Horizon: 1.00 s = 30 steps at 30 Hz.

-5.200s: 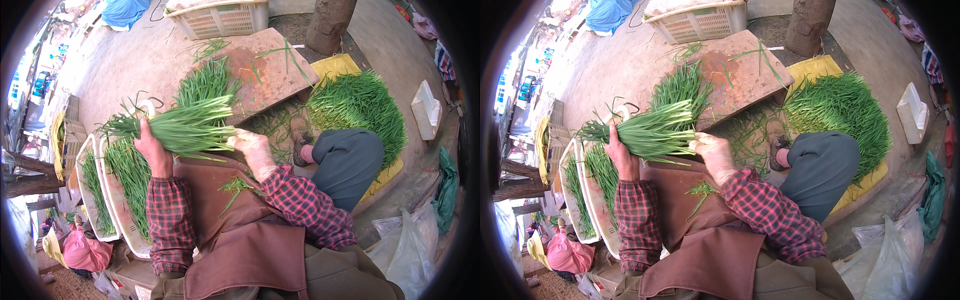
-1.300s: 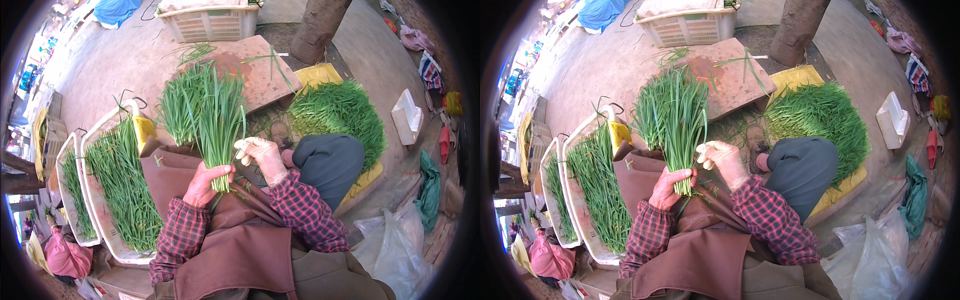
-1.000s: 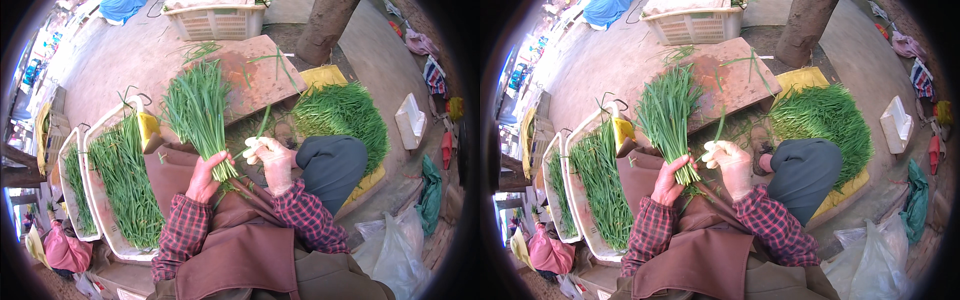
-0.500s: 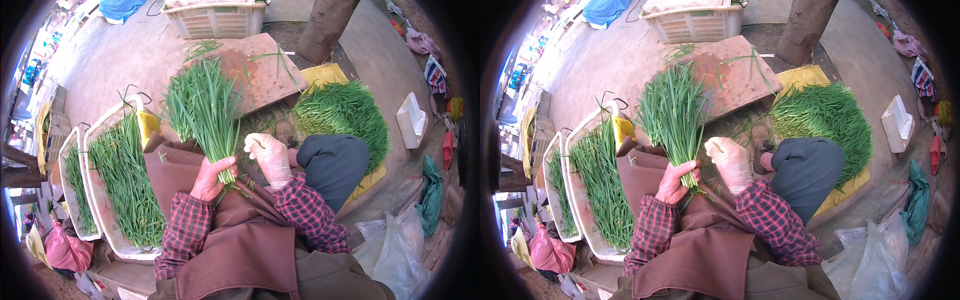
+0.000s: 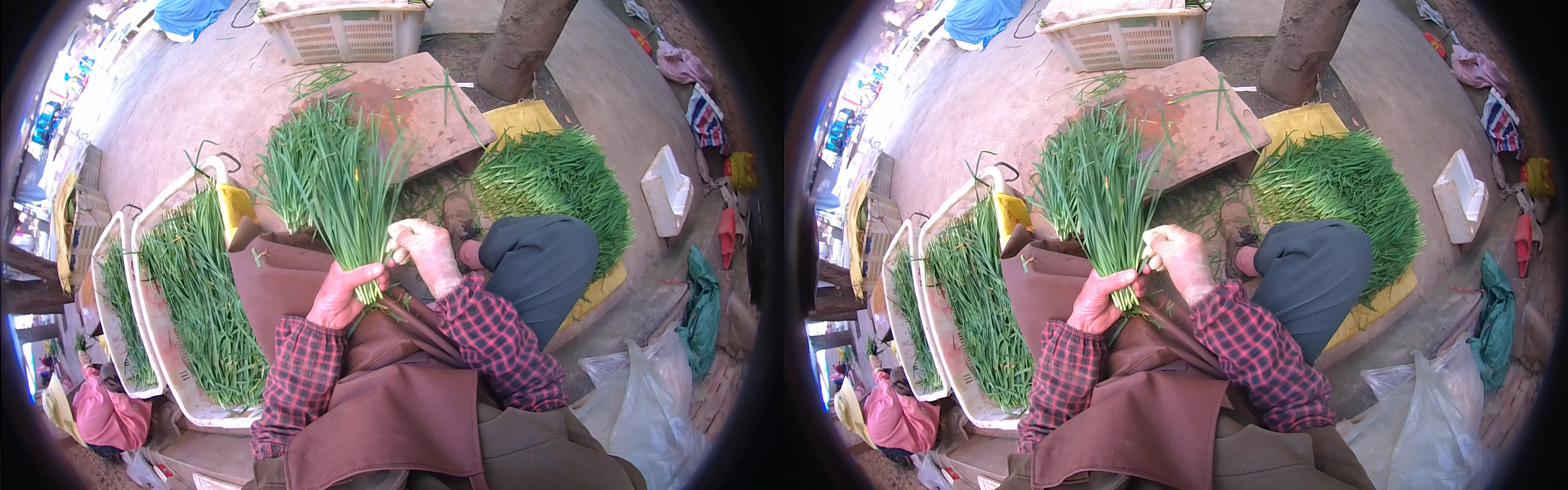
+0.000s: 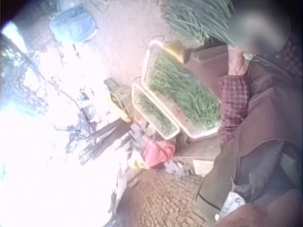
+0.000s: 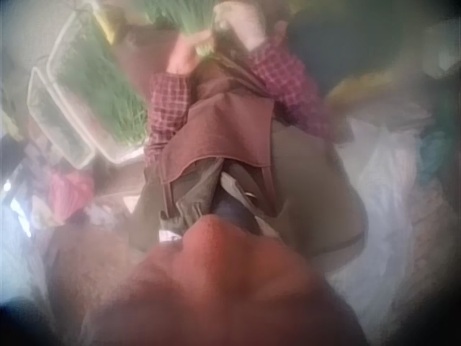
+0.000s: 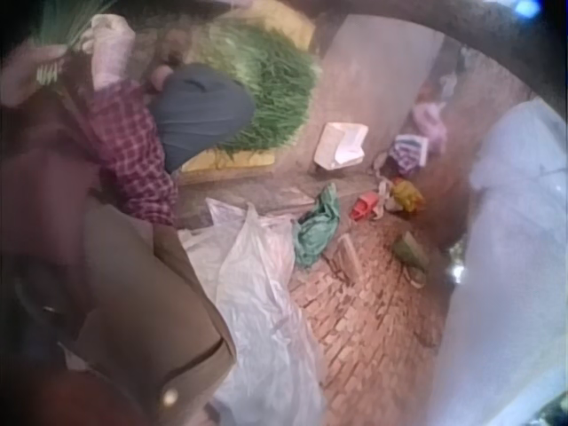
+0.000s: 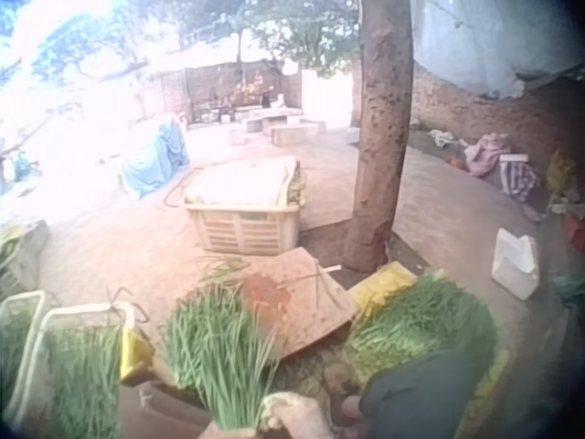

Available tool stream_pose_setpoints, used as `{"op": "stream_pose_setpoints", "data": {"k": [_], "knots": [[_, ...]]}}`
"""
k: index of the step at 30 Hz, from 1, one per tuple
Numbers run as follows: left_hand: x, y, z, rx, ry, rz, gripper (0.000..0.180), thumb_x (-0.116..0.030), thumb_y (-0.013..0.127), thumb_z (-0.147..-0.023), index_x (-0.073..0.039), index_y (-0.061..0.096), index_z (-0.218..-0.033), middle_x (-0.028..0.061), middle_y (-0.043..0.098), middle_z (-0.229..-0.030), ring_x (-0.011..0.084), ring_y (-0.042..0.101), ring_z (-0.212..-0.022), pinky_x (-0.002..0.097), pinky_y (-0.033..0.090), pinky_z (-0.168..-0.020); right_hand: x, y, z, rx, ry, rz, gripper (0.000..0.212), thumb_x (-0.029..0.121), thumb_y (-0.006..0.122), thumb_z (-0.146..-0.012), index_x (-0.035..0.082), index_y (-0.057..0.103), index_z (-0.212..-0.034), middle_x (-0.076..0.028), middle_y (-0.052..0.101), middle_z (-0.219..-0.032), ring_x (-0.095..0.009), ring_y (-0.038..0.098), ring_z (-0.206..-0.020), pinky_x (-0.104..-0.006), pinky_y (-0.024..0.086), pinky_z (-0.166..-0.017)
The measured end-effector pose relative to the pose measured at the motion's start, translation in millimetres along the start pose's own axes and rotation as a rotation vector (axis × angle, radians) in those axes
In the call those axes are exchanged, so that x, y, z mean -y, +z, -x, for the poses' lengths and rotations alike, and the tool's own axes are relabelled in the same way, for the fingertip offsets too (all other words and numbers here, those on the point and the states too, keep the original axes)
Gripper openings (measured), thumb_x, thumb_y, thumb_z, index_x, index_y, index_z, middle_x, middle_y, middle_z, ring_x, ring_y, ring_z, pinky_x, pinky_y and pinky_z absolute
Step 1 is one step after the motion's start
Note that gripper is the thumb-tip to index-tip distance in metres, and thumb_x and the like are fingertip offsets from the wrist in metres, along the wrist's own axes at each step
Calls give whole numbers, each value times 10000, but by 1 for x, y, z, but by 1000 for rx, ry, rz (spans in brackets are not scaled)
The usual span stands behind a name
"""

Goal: The person sorts bunches of green leeks by hand, removing outer layers and dead leaves before placing them into a white plastic crate.

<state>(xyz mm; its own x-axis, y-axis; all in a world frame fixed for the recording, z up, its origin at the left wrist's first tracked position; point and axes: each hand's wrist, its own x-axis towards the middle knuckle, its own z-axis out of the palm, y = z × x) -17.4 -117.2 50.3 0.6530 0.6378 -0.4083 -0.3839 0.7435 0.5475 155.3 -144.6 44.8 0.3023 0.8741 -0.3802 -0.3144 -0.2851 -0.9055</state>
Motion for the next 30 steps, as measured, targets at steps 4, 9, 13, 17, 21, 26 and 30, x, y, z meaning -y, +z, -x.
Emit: {"op": "stream_pose_setpoints", "data": {"k": [4, 9, 13, 17, 21, 26, 30], "knots": [[2, 1, -2, -51, 6, -46, 347, 20, 698, -858, 2, 578, -1184, 137, 679, -1009, 169, 634, -755, 292, 549, -696, 11, 1, 15, -178, -287, 151, 133, 114, 672, -925, 20, 705, -1013, -72, 704, -808, -92, 618, -640, -247, 506, -584], [6, -1, -4, -60, 25, -101, 314, 27, 717, -842, -13, 601, -1130, 84, 669, -958, 152, 633, -748, 278, 546, -687, 31, 28, 10, -132, -534, 474, 348, 160, 794, -839, -34, 674, -1101, -100, 695, -873, -147, 655, -709, -280, 550, -676], [7, 3, -3, -79, 42, -132, 279, 27, 721, -841, -17, 609, -1093, 49, 650, -908, 152, 636, -748, 278, 547, -683, 30, 35, 3, -177, -419, 550, 362, 205, 804, -829, -36, 684, -1072, -110, 702, -853, -175, 667, -731, -309, 556, -705], [7, 4, -3, -68, 49, -146, 351, 28, 751, -810, -23, 605, -1125, 63, 669, -981, 130, 627, -768, 261, 532, -680, 28, 34, 5, -221, -463, 579, 317, 227, 764, -863, -33, 695, -1029, -116, 701, -840, -199, 672, -710, -318, 539, -662], [6, 5, -3, -9, 85, -121, 409, -21, 752, -834, -16, 578, -1204, 105, 681, -1046, 143, 621, -787, 275, 530, -701, 34, 25, 4, -58, -125, 144, 196, 143, 709, -906, -19, 705, -1016, -58, 690, -820, -101, 616, -625, -253, 499, -581], [10, -11, -9, 62, 69, 143, 418, -146, 718, -911, -20, 535, -1265, 156, 663, -1099, 173, 603, -816, 329, 531, -757, 25, 14, 14, -68, -129, -151, 118, 67, 655, -941, -8, 708, -1013, -42, 687, -818, -85, 599, -614, -226, 477, -566], [10, -13, -9, -56, 13, 315, 358, -156, 682, -945, 0, 544, -1237, 154, 644, -1085, 186, 572, -815, 345, 507, -743, 23, 8, 26, -122, -224, -13, 139, 41, 634, -944, -20, 699, -1050, -47, 706, -866, -94, 630, -683, -238, 503, -642]]}}
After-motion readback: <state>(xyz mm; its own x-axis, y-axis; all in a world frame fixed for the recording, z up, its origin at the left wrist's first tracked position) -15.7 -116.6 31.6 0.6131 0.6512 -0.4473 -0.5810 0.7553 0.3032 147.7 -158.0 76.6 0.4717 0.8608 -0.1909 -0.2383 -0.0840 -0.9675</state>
